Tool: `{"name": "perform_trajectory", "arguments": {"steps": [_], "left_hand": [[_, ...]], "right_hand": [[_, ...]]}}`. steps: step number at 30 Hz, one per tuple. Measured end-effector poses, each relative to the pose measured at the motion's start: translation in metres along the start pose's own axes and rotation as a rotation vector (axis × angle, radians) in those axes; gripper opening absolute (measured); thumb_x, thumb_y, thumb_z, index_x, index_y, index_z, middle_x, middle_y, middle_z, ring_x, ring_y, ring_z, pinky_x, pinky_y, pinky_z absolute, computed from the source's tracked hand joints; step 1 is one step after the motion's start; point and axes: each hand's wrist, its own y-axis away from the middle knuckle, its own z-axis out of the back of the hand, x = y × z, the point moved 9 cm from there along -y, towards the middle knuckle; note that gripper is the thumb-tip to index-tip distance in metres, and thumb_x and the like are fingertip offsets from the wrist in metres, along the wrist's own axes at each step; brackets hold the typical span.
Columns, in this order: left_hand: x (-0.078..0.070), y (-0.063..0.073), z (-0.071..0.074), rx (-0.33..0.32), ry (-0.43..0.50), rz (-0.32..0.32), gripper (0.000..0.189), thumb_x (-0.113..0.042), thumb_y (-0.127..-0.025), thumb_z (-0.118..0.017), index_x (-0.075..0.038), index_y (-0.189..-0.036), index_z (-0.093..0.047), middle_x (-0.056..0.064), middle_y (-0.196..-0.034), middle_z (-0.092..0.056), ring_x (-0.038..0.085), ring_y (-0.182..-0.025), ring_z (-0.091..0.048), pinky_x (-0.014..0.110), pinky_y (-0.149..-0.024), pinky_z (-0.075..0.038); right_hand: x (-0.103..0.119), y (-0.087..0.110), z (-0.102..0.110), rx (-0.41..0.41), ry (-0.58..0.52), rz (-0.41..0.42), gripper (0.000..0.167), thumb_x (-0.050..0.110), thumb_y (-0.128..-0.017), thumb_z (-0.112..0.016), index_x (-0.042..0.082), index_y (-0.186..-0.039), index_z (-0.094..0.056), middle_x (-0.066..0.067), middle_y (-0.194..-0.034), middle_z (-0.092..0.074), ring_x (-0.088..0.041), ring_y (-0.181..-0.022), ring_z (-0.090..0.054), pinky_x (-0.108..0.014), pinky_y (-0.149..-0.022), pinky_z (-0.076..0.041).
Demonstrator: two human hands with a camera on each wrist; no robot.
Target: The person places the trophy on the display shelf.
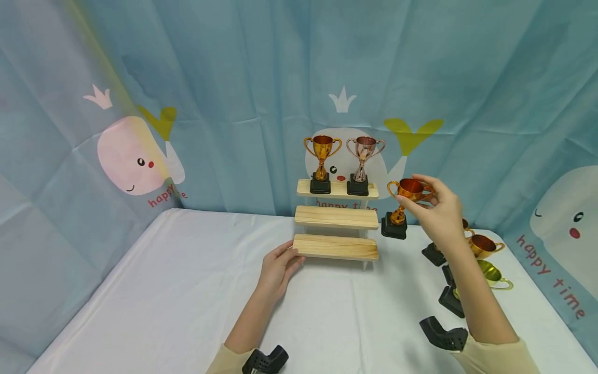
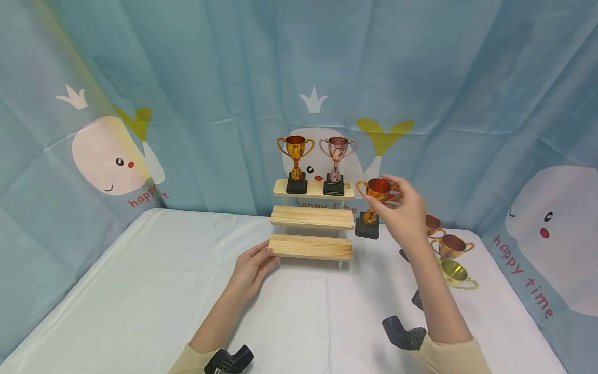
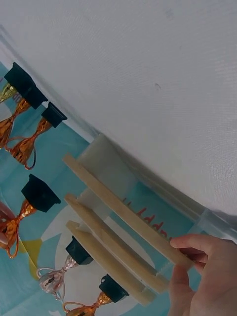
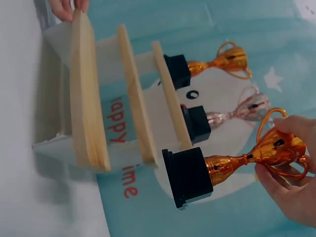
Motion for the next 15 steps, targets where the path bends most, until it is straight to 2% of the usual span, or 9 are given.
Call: {"name": "perform_trajectory", "arguments": {"steps": [9,15], "left_hand": [[-0.001,0.002,-0.003,0.008,0.006,-0.002,0.048,0.0,-0.109,-0.051,0.011,-0.154,-0.04,0.032,-0.154,-0.043,0.035,-0.132,-0.056,0.033,-0.106,-0.06],[-0.002,0.002,-0.003,0.008,0.004,-0.01,0.048,0.0,-0.108,-0.051,0.012,-0.154,-0.04,0.032,-0.153,-0.042,0.035,-0.132,-0.055,0.032,-0.106,-0.06]], "right_hand": [[0.025,-0.005,-0.012,0.028,-0.051,0.056,0.056,0.014,-0.097,-0.079,0.001,-0.147,-0.057,-0.022,-0.132,-0.063,0.012,-0.09,-0.059,-0.002,-0.078,-0.053],[0.035,-0.01,-0.027,0.066,-0.082,0.051,0.057,0.017,-0.097,-0.079,0.003,-0.148,-0.057,-0.02,-0.131,-0.064,0.009,-0.091,-0.06,-0.004,-0.077,-0.054]]}}
